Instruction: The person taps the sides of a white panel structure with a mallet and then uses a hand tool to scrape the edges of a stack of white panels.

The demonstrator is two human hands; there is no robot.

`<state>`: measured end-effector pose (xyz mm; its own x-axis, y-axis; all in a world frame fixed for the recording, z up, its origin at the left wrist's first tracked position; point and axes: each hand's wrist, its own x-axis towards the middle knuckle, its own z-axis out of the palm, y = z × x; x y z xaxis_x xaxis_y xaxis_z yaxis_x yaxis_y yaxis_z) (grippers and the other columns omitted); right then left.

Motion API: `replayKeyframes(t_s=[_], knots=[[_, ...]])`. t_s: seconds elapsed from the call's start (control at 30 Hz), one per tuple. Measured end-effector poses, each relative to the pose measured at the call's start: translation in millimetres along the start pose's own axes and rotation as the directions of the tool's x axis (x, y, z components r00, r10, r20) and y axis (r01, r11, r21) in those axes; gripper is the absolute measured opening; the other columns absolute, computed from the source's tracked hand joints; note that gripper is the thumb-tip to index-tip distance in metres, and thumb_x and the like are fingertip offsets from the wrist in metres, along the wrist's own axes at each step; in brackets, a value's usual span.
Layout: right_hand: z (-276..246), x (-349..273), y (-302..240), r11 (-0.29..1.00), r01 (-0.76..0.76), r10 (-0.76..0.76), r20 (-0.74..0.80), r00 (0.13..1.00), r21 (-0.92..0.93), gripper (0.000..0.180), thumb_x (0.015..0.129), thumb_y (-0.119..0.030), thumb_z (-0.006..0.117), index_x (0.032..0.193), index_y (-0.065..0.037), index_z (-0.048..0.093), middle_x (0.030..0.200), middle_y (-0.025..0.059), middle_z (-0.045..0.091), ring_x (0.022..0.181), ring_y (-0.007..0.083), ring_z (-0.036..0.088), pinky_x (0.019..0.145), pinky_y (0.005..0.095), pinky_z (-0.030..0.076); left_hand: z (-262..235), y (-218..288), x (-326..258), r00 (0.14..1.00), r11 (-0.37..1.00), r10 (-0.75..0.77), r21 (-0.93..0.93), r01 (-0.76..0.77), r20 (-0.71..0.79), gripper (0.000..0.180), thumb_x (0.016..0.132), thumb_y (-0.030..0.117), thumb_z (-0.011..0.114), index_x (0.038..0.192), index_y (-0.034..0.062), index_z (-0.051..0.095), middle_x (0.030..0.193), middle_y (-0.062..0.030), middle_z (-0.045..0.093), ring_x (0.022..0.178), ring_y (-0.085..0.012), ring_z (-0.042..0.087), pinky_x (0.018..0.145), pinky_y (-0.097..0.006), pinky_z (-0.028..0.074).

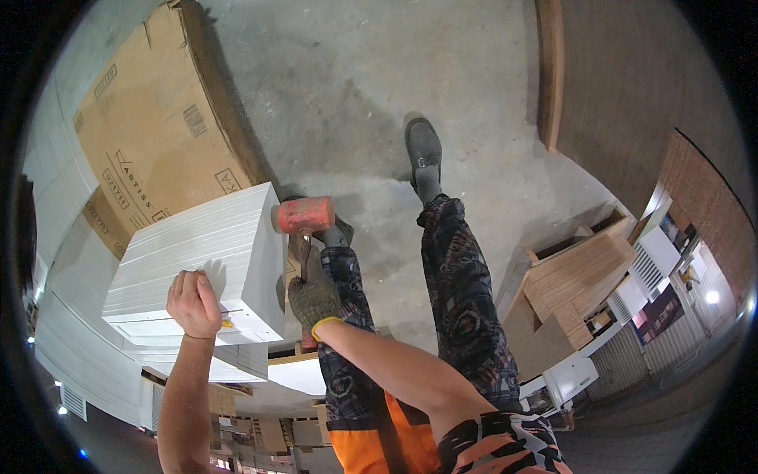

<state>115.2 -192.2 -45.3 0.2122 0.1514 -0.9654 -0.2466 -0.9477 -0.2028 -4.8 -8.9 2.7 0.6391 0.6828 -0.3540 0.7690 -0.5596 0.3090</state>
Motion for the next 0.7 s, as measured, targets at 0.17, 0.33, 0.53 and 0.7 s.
replayKeyframes(t_s=[0.17, 0.33, 0.53, 0.7], knots=[[-3.4, 31.8, 4.1, 0.999, -0.031, 0.033, 0.068, 0.997, -0.041, 0.071, 0.086, -0.017, 0.060, 0.150, -0.012, 0.030, 0.128, 0.0255, 0.057, 0.111, 0.0433, 0.058, 0.094, 0.0439, 0.048, -0.6, -1.7, -1.6, 1.000, 1.000, -0.002, -0.007, 0.002, -0.006, 0.018, 0.086, 0.015, 0.050, 0.076, 0.0050, 0.060, 0.072, -0.0102, 0.059, 0.064, -0.0306, 0.056, 0.059, -0.039, 0.043], [24.2, 79.0, 18.0, 0.978, 0.153, -0.168, -0.098, 0.981, -0.142, 0.065, 0.085, -0.028, 0.064, 0.144, -0.011, 0.041, 0.124, 0.0256, 0.059, 0.108, 0.0437, 0.058, 0.093, 0.0445, 0.048, -0.4, 0.2, 1.1, 1.000, 1.000, 0.018, -0.005, -0.018, -0.005, 0.017, 0.085, 0.015, 0.050, 0.077, 0.0054, 0.061, 0.072, -0.0094, 0.059, 0.064, -0.0293, 0.056, 0.059, -0.038, 0.042], [15.2, 93.2, 1.3, 0.979, 0.146, -0.162, -0.101, 0.982, -0.142, 0.049, 0.092, -0.027, 0.053, 0.135, -0.004, 0.045, 0.130, 0.0302, 0.052, 0.116, 0.0410, 0.055, 0.094, 0.0460, 0.048, 0.1, -1.0, 0.5, 1.000, 1.000, 0.005, 0.001, -0.005, -0.010, 0.016, 0.084, 0.015, 0.051, 0.077, 0.0054, 0.061, 0.071, -0.0092, 0.060, 0.063, -0.0292, 0.056, 0.059, -0.038, 0.043], [0.0, 109.8, -6.1, 0.967, 0.107, -0.096, 0.060, 0.994, -0.231, 0.051, 0.090, -0.029, 0.054, 0.134, -0.006, 0.048, 0.131, 0.0261, 0.054, 0.119, 0.0408, 0.054, 0.100, 0.0460, 0.043, 0.2, -3.4, -1.2, 1.000, 1.000, 0.001, -0.001, -0.001, -0.015, 0.015, 0.083, 0.014, 0.051, 0.076, 0.0052, 0.061, 0.071, -0.0097, 0.060, 0.063, -0.0293, 0.056, 0.059, -0.038, 0.043]])
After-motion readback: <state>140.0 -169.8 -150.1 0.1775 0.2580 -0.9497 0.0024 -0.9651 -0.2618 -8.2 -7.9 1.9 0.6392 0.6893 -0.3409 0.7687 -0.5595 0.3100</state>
